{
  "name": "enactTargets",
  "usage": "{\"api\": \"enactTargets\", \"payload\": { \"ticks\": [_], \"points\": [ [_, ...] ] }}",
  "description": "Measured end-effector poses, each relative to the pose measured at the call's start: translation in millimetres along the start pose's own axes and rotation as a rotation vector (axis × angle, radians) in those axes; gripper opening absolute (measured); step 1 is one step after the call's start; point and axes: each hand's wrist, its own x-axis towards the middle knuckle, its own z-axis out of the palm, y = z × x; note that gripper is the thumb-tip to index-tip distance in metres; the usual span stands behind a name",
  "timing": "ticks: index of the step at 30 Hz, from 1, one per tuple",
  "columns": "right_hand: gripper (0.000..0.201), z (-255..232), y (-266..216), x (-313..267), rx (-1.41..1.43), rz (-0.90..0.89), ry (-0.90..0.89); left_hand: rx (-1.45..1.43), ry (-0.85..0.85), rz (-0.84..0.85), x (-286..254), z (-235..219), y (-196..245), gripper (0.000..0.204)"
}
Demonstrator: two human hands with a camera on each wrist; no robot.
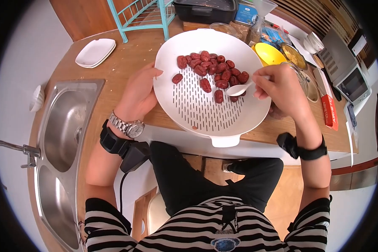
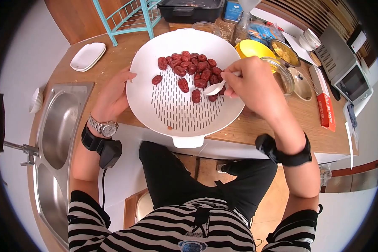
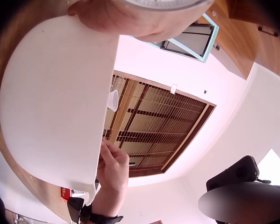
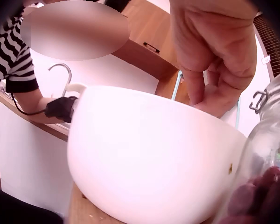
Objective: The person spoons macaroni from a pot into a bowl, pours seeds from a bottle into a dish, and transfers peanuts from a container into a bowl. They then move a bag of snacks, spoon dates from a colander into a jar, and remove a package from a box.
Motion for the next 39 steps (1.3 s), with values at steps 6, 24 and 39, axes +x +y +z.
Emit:
{"api": "enactTargets", "payload": {
  "ticks": [6,24,39],
  "points": [
    [0.014,20,19,47,0.347,0.16,0.001,-0.023,0.011,0.02,2,0,-3,0.04],
    [0.021,60,26,76,1.082,0.556,-0.144,-0.005,0.047,0.042,2,0,-4,0.044],
    [0.024,-7,6,19,1.124,0.247,0.015,-0.002,0.061,0.024,1,2,-2,0.045]
  ]
}}
